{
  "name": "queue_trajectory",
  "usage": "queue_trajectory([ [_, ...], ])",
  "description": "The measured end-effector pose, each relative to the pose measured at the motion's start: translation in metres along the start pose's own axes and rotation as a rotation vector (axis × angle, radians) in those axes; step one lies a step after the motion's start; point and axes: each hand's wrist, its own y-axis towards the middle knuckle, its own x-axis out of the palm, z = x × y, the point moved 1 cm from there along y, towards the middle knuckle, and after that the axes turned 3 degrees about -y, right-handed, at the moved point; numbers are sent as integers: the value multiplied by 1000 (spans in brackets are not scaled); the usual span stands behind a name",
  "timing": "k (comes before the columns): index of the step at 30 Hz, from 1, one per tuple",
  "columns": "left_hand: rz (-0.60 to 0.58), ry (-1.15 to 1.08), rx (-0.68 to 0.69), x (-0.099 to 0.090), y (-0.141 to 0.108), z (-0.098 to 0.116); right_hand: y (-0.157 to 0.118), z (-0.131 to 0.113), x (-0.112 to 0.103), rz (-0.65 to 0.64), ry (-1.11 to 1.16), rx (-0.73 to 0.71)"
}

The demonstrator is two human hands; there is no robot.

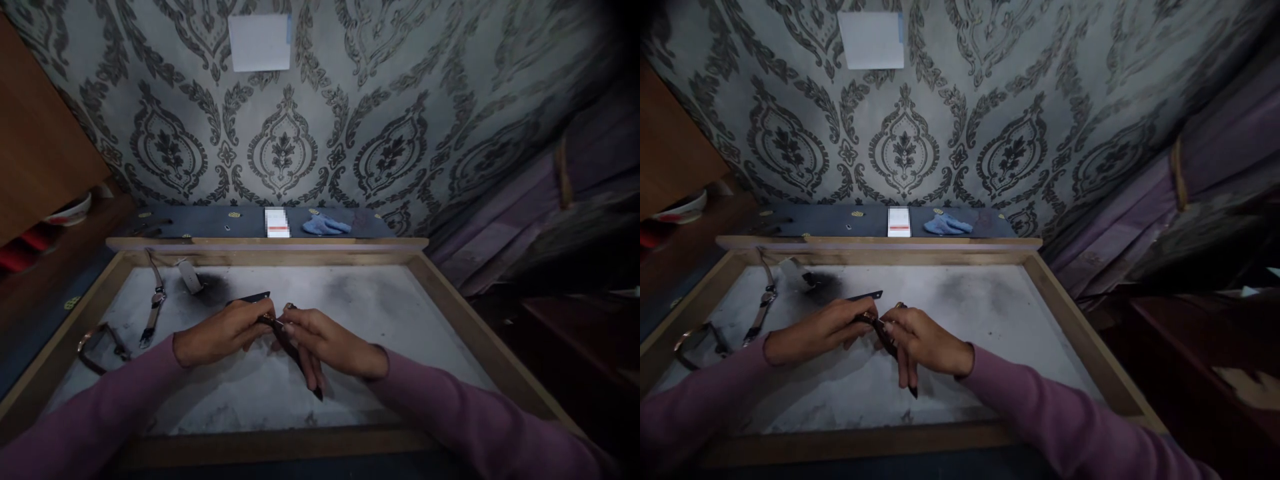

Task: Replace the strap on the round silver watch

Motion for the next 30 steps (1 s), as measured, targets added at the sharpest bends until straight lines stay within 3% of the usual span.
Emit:
queue_trajectory([
  [3, 32, 66, 59, 1, 0, -3, 1, 0, -3, -51, 116, 32],
  [8, 42, 83, 86, 3, -1, -5, 1, -3, -5, -25, 258, 18],
  [15, 52, 82, 65, 5, -2, -3, 4, -2, -3, -62, 285, -20],
  [19, 43, 75, 61, 4, -1, -1, 6, 3, -1, 54, 145, -80],
  [24, 25, 105, 36, 4, -1, 1, 0, -1, -1, 263, -202, -69],
  [30, 43, 156, 61, 6, -2, -4, -7, -6, -3, 215, -313, -14],
])
